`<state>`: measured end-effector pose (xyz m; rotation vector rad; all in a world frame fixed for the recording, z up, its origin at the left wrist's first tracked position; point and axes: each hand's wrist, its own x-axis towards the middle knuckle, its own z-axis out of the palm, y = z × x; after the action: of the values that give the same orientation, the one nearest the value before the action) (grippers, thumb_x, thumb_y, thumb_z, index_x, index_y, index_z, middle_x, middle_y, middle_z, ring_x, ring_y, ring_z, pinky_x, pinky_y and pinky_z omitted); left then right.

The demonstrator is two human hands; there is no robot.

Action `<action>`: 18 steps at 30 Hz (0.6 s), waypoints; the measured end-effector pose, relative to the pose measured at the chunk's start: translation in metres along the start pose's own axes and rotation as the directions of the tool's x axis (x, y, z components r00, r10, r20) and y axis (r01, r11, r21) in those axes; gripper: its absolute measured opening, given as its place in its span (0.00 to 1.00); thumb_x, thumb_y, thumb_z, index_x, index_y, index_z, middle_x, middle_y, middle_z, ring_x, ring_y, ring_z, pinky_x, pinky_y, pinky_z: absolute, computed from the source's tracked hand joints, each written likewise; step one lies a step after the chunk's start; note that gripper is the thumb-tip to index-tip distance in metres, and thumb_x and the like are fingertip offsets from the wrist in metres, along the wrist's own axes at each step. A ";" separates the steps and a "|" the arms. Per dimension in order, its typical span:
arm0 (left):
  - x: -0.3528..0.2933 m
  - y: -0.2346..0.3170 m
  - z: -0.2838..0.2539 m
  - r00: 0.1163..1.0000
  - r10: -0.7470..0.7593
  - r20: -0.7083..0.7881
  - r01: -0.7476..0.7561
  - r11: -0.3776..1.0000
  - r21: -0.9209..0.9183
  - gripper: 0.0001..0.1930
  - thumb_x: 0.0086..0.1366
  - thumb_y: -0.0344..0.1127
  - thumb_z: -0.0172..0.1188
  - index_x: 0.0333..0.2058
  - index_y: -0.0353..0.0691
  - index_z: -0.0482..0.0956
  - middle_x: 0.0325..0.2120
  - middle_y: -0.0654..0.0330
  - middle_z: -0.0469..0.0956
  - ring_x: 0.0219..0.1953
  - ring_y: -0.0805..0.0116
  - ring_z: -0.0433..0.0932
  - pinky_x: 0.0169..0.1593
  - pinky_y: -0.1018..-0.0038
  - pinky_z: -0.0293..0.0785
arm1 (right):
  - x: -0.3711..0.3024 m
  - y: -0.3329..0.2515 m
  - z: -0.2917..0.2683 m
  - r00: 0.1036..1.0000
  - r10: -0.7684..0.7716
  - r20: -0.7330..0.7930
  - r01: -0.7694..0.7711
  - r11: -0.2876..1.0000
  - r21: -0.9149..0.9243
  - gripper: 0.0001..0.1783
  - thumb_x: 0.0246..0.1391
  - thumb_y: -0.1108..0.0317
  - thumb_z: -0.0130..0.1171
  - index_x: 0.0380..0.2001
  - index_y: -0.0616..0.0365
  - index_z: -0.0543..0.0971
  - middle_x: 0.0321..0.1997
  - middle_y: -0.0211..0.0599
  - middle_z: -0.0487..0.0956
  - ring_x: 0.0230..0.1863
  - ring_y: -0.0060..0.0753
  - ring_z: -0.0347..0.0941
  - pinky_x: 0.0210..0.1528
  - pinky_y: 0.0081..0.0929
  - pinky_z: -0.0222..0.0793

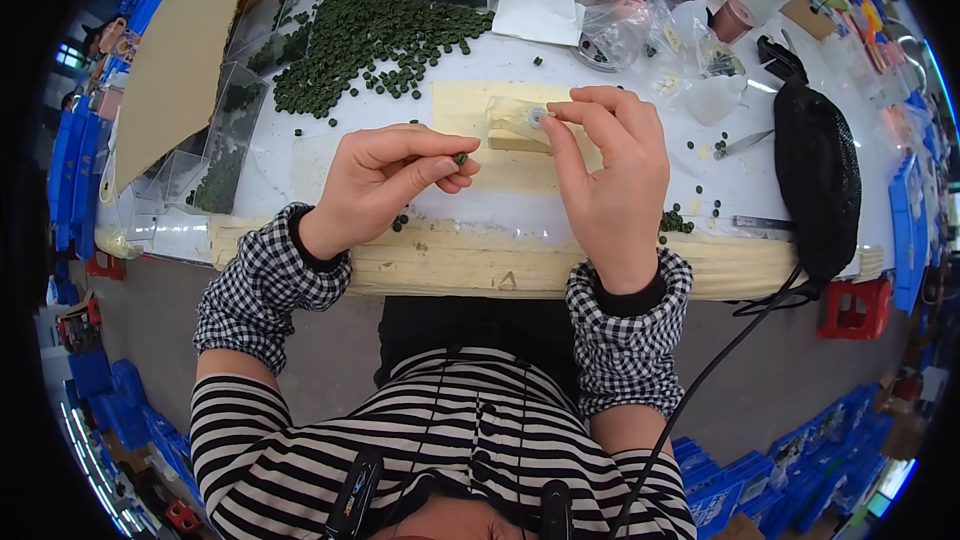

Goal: Assembling small green plastic components onto a yellow base plate on a workbench.

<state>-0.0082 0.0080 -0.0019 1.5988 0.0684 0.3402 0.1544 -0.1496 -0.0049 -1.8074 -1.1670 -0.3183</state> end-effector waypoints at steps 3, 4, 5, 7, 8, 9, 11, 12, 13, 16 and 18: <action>-0.001 -0.001 0.000 1.000 0.023 0.013 -0.023 0.999 0.034 0.13 0.67 0.22 0.52 0.49 0.31 0.77 0.38 0.52 0.80 0.40 0.69 0.81 0.45 0.77 0.79 | 0.001 -0.012 -0.007 0.994 0.015 -0.108 -0.011 0.999 0.039 0.06 0.47 0.75 0.65 0.31 0.62 0.82 0.37 0.39 0.79 0.40 0.37 0.74 0.43 0.28 0.68; -0.001 0.000 0.000 0.999 0.030 0.022 -0.031 0.998 0.050 0.13 0.67 0.22 0.52 0.49 0.31 0.77 0.38 0.52 0.80 0.40 0.70 0.81 0.45 0.77 0.79 | 0.001 -0.018 -0.010 0.986 0.020 -0.164 -0.006 0.996 0.084 0.05 0.47 0.76 0.65 0.31 0.62 0.82 0.37 0.39 0.79 0.40 0.36 0.74 0.43 0.28 0.68; -0.001 0.000 0.000 0.999 0.037 0.030 -0.038 0.997 0.066 0.13 0.67 0.22 0.52 0.49 0.32 0.77 0.38 0.52 0.80 0.40 0.70 0.81 0.45 0.77 0.80 | 0.001 -0.024 -0.013 0.975 0.028 -0.219 0.000 0.992 0.129 0.05 0.48 0.76 0.64 0.30 0.62 0.81 0.37 0.39 0.79 0.40 0.35 0.74 0.43 0.27 0.68; -0.001 0.000 0.000 0.998 0.049 0.033 -0.051 0.995 0.088 0.13 0.66 0.21 0.52 0.48 0.32 0.78 0.38 0.53 0.80 0.39 0.70 0.81 0.44 0.78 0.80 | 0.000 -0.030 -0.013 0.986 0.003 -0.166 0.042 0.963 0.266 0.04 0.50 0.78 0.63 0.31 0.63 0.80 0.37 0.39 0.79 0.39 0.33 0.75 0.43 0.25 0.69; -0.002 0.000 -0.001 0.998 0.055 0.035 -0.058 0.993 0.100 0.13 0.66 0.21 0.52 0.48 0.32 0.78 0.38 0.53 0.80 0.39 0.70 0.81 0.44 0.78 0.80 | 0.000 -0.031 -0.010 0.992 -0.010 -0.125 0.052 0.938 0.342 0.04 0.51 0.78 0.62 0.32 0.63 0.79 0.37 0.39 0.79 0.39 0.33 0.75 0.43 0.25 0.69; -0.002 0.000 0.000 0.998 0.051 0.036 -0.055 0.993 0.102 0.13 0.66 0.21 0.53 0.48 0.32 0.78 0.37 0.53 0.80 0.39 0.70 0.81 0.44 0.77 0.80 | 0.000 -0.031 -0.008 0.996 -0.026 -0.085 0.060 0.908 0.415 0.04 0.51 0.78 0.62 0.33 0.64 0.79 0.36 0.39 0.79 0.39 0.33 0.75 0.42 0.25 0.69; -0.001 0.001 0.001 0.998 0.045 0.037 -0.049 0.993 0.108 0.13 0.66 0.21 0.53 0.48 0.32 0.78 0.37 0.53 0.80 0.39 0.70 0.81 0.44 0.77 0.80 | -0.003 -0.031 -0.003 1.000 0.008 0.010 -0.012 0.864 0.504 0.04 0.54 0.77 0.59 0.34 0.65 0.77 0.37 0.40 0.79 0.37 0.29 0.75 0.41 0.23 0.71; -0.001 0.001 0.001 0.998 0.046 0.039 -0.050 0.993 0.111 0.13 0.66 0.21 0.53 0.48 0.32 0.78 0.37 0.53 0.80 0.39 0.70 0.81 0.44 0.77 0.80 | -0.005 -0.032 0.001 0.999 0.036 0.038 -0.051 0.825 0.562 0.04 0.55 0.77 0.58 0.34 0.65 0.77 0.38 0.40 0.79 0.37 0.28 0.75 0.40 0.22 0.72; -0.001 0.001 0.000 0.998 0.047 0.041 -0.051 0.992 0.115 0.13 0.66 0.21 0.53 0.48 0.32 0.78 0.37 0.53 0.80 0.39 0.70 0.81 0.44 0.77 0.80 | -0.006 -0.032 0.004 0.996 0.062 0.068 -0.091 0.782 0.616 0.03 0.56 0.77 0.58 0.34 0.65 0.77 0.38 0.41 0.78 0.37 0.28 0.75 0.40 0.21 0.73; -0.002 0.001 0.000 0.998 0.052 0.039 -0.056 0.992 0.115 0.13 0.66 0.22 0.53 0.48 0.32 0.78 0.36 0.53 0.80 0.39 0.70 0.81 0.44 0.77 0.80 | -0.005 -0.030 0.009 0.997 0.030 0.072 -0.068 0.796 0.602 0.03 0.56 0.77 0.57 0.34 0.65 0.76 0.38 0.41 0.78 0.36 0.27 0.76 0.39 0.21 0.74; -0.002 0.001 0.000 0.998 0.053 0.040 -0.057 0.992 0.116 0.13 0.66 0.22 0.53 0.48 0.32 0.78 0.36 0.53 0.80 0.39 0.70 0.81 0.44 0.77 0.80 | -0.005 -0.030 0.009 0.997 0.025 0.067 -0.060 0.803 0.593 0.03 0.56 0.77 0.58 0.34 0.65 0.76 0.38 0.41 0.78 0.36 0.27 0.76 0.39 0.21 0.74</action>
<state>-0.0099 0.0071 -0.0014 1.7250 0.0158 0.3546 0.1252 -0.1413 0.0037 -1.2828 -1.1042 0.1284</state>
